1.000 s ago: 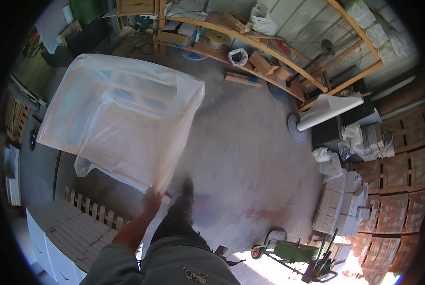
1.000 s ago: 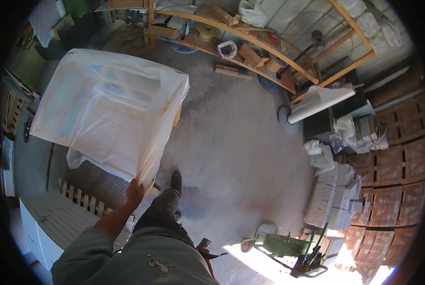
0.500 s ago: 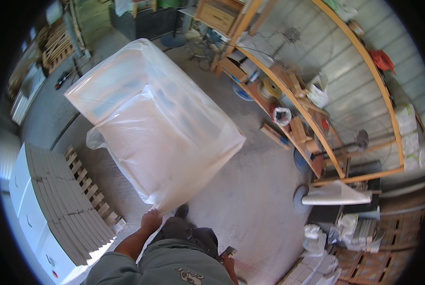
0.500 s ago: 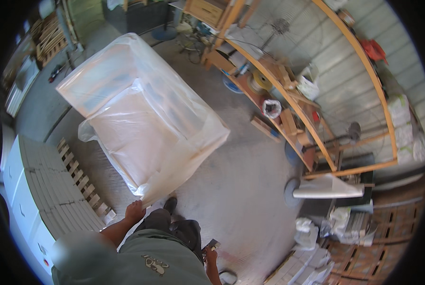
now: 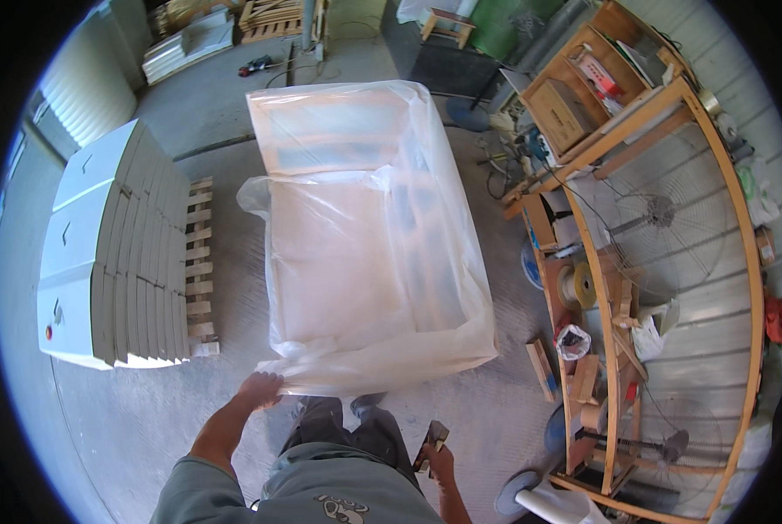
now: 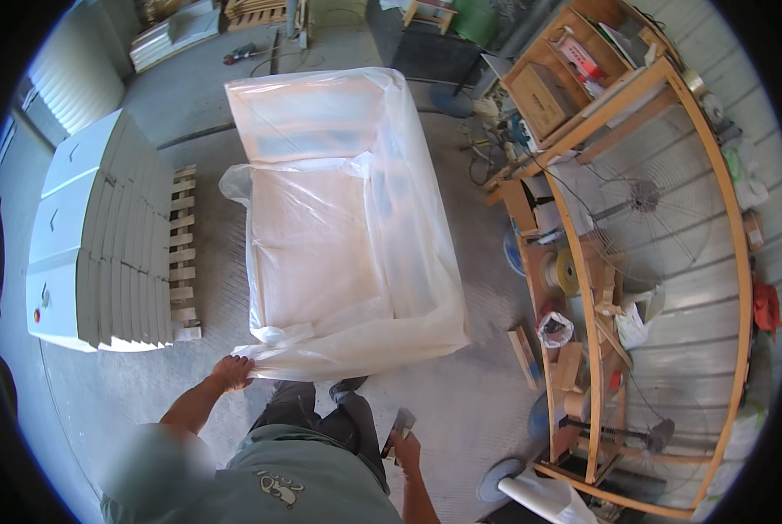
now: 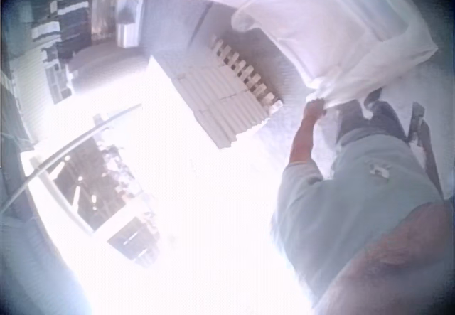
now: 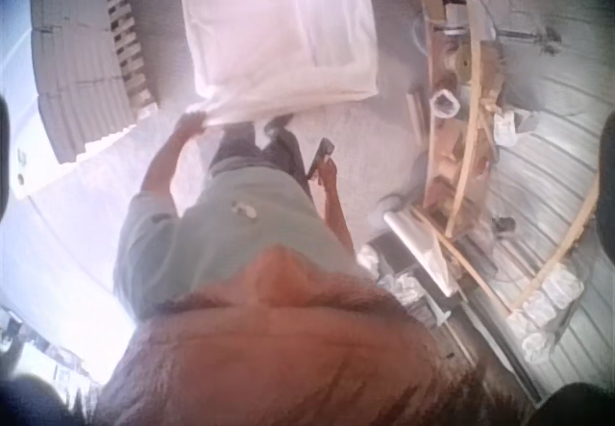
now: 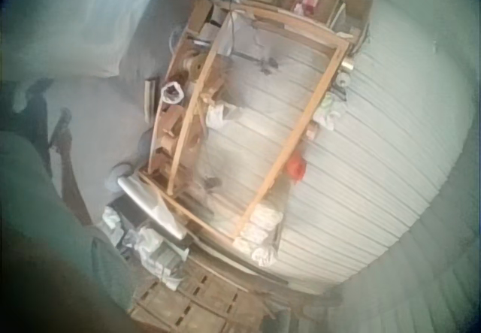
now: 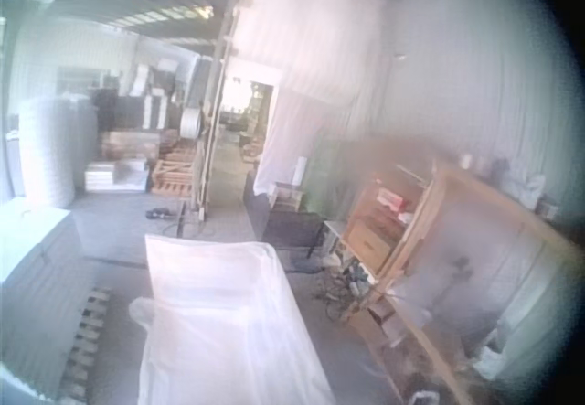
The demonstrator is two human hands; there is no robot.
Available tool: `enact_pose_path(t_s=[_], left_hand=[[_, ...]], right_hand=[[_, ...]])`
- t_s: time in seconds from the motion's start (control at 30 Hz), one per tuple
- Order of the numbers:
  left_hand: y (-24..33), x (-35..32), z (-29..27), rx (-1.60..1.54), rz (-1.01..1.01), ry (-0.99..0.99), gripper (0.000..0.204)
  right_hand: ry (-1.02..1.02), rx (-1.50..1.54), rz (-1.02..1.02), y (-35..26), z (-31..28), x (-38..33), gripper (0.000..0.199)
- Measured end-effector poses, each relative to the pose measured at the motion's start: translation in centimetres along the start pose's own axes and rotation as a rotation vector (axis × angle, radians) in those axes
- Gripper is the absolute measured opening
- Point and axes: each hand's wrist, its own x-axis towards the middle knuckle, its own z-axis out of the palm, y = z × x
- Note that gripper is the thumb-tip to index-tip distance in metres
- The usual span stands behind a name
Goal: The person wraps a wooden chair frame with a large white plastic sheet, smoothing it over the seat and backrest. They use a staple gun to secure the plastic to the underside of the chair, then lift and reposition the chair to continue stapling along the edges.
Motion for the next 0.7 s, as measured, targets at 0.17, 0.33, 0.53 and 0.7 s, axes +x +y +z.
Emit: enact_pose_path(t_s=[0.17, 0.33, 0.53, 0.7], left_hand=[[1.2, 0.0, -0.3, -0.004, -0.119, -0.022, 0.05], [1.4, -0.2, 0.2, -0.003, -0.151, 0.032, 0.051], [0.5, 0.2, 0.8, -0.119, -0.171, -0.011, 0.053], [0.1, 0.5, -0.4, -0.211, -0.174, -0.128, 0.055]], right_hand=[[-0.132, -0.143, -0.116, -9.9, -5.4, 5.0, 0.033], [-0.326, -0.126, -0.153, -17.3, -6.4, 7.8, 0.03], [-0.439, 0.057, -0.103, -22.4, -3.5, 9.4, 0.03], [-0.422, 0.38, -0.026, -26.2, 0.6, 10.5, 0.032]])
